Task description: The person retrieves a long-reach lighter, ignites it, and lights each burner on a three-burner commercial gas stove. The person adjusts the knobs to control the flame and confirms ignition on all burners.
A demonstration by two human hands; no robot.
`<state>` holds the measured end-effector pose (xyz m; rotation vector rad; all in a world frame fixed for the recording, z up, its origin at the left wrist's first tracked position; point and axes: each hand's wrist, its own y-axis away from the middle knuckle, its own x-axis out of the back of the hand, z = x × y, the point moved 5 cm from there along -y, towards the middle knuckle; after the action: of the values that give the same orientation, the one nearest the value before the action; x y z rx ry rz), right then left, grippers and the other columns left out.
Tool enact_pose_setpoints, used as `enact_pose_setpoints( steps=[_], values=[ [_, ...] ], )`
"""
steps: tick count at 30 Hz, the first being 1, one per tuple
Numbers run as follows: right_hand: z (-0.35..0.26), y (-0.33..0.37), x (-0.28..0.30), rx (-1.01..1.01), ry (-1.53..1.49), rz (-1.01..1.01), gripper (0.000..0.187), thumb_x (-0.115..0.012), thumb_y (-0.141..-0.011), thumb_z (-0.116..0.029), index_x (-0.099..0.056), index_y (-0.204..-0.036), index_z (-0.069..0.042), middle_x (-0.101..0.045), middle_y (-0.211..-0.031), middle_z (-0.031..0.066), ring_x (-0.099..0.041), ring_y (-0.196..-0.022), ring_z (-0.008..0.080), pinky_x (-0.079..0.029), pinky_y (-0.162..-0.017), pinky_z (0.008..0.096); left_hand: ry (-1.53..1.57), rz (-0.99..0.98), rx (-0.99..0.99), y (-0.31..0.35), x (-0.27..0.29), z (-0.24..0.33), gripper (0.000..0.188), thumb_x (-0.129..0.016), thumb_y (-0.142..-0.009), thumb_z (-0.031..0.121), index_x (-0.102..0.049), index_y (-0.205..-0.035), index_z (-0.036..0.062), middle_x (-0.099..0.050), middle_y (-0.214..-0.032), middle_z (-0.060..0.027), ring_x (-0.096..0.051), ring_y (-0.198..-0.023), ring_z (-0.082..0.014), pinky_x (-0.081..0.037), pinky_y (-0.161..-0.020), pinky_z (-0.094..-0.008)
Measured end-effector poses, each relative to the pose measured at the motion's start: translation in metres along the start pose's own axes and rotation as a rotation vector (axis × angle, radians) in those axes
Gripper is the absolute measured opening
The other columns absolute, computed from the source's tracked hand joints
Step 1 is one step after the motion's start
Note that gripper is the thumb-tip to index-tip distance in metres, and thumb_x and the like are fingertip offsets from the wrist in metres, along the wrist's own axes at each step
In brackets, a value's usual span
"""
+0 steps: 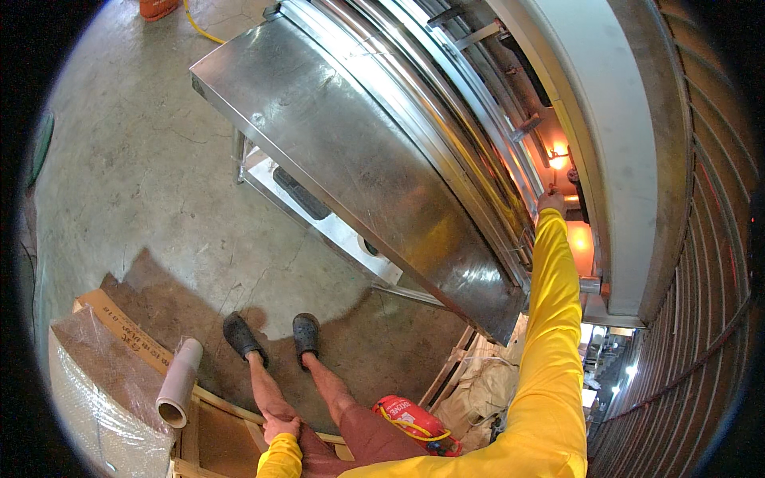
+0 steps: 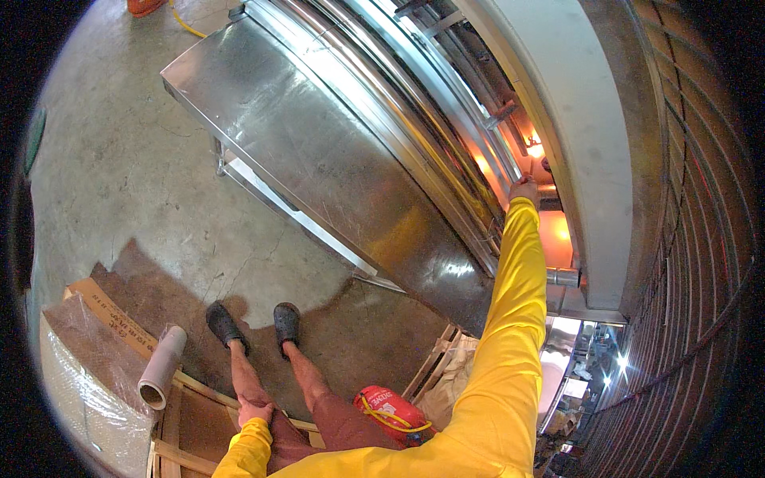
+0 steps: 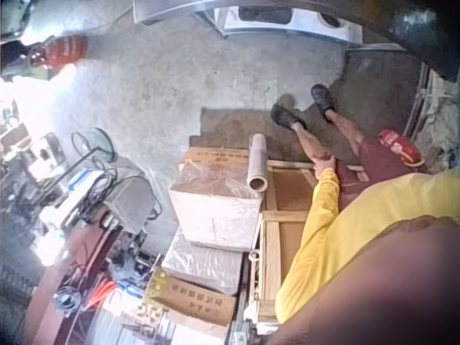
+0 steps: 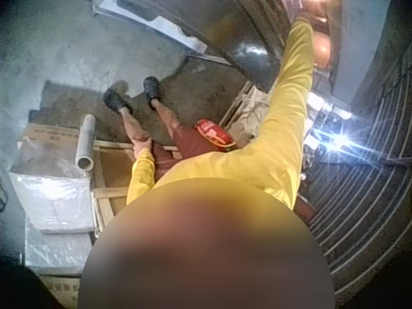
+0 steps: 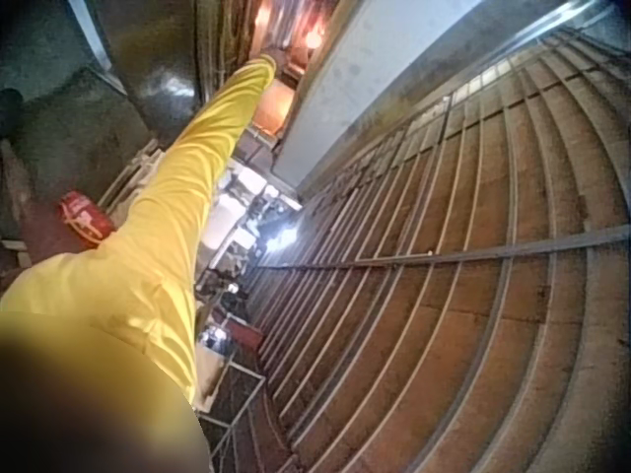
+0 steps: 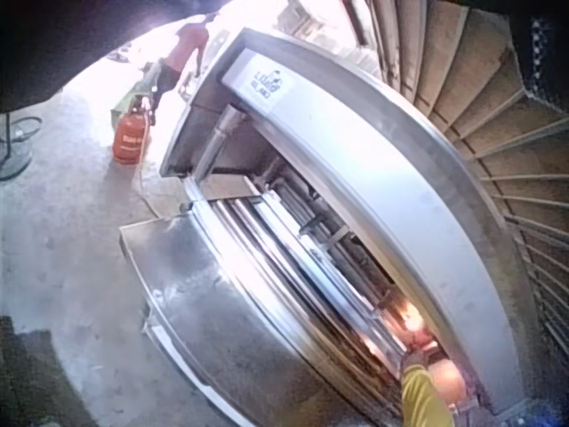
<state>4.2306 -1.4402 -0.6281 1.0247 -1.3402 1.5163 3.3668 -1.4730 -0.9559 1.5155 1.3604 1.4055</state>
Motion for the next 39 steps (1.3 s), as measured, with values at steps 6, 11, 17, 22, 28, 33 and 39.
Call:
enact_pose_setpoints(
  steps=[6, 11, 17, 22, 28, 33, 39],
  values=[
    [0.002, -0.001, 0.013, 0.006, 0.083, 0.064, 0.039, -0.051, -0.092, -0.037, -0.064, -0.125, -0.020, -0.069, -0.111, 0.0195, -0.064, -0.106, 0.0427, -0.050, -0.093, 0.0503, 0.008, -0.001, -0.006, 0.000, -0.001, 0.001, 0.120, -0.080, -0.066, 0.048, -0.010, -0.155, 0.0082, -0.055, -0.132, -0.0254, -0.059, -0.118, -0.0375, -0.047, -0.101, -0.0430],
    [-0.009, -0.002, 0.014, 0.180, -0.006, 0.042, 0.040, -0.052, -0.093, -0.039, -0.064, -0.123, -0.015, -0.066, -0.119, 0.0202, -0.063, -0.109, 0.0396, -0.049, -0.095, 0.0491, -0.010, 0.022, -0.015, 0.000, -0.001, 0.002, 0.120, -0.080, -0.064, 0.044, -0.009, -0.155, 0.0080, -0.056, -0.128, -0.0247, -0.062, -0.112, -0.0354, -0.050, -0.097, -0.0409],
    [-0.006, -0.006, 0.019, -0.003, 0.156, -0.055, 0.041, -0.054, -0.091, -0.038, -0.064, -0.123, -0.014, -0.065, -0.121, 0.0198, -0.063, -0.111, 0.0394, -0.049, -0.096, 0.0477, 0.012, -0.018, 0.018, 0.003, 0.000, 0.001, 0.120, -0.080, -0.065, 0.048, -0.010, -0.154, 0.0072, -0.056, -0.131, -0.0256, -0.060, -0.117, -0.0377, -0.048, -0.100, -0.0426],
    [-0.013, -0.008, 0.023, 0.176, 0.053, -0.031, 0.043, -0.055, -0.091, -0.039, -0.063, -0.121, -0.009, -0.065, -0.119, 0.0238, -0.062, -0.112, 0.0394, -0.049, -0.096, 0.0479, 0.020, -0.011, 0.011, 0.007, 0.002, 0.002, 0.118, -0.079, -0.065, 0.046, -0.012, -0.154, 0.0073, -0.056, -0.130, -0.0262, -0.060, -0.116, -0.0376, -0.048, -0.100, -0.0422],
    [0.007, -0.005, 0.016, 0.128, 0.100, -0.017, 0.038, -0.052, -0.094, -0.036, -0.064, -0.122, -0.013, -0.066, -0.113, 0.0234, -0.063, -0.107, 0.0413, -0.051, -0.093, 0.0467, 0.018, 0.003, 0.006, 0.005, -0.001, 0.001, 0.119, -0.080, -0.064, 0.047, -0.012, -0.155, 0.0105, -0.054, -0.131, -0.0234, -0.060, -0.115, -0.0352, -0.049, -0.100, -0.0407],
    [-0.001, 0.027, 0.019, 0.153, 0.030, 0.030, 0.041, -0.051, -0.095, -0.037, -0.061, -0.127, -0.012, -0.065, -0.117, 0.0227, -0.062, -0.109, 0.0415, -0.049, -0.093, 0.0498, 0.035, 0.010, -0.001, 0.000, -0.002, -0.004, 0.117, -0.080, -0.066, 0.046, -0.011, -0.155, 0.0096, -0.055, -0.132, -0.0258, -0.058, -0.119, -0.0373, -0.047, -0.102, -0.0430],
    [-0.015, 0.102, 0.044, 0.292, -0.141, 0.145, 0.040, -0.050, -0.097, -0.033, -0.061, -0.124, -0.006, -0.067, -0.112, 0.0230, -0.063, -0.102, 0.0437, -0.050, -0.088, 0.0478, 0.050, 0.003, -0.035, -0.004, -0.002, -0.010, 0.119, -0.080, -0.065, 0.045, -0.011, -0.154, 0.0063, -0.054, -0.131, -0.0274, -0.059, -0.116, -0.0373, -0.048, -0.101, -0.0415]
  ],
)
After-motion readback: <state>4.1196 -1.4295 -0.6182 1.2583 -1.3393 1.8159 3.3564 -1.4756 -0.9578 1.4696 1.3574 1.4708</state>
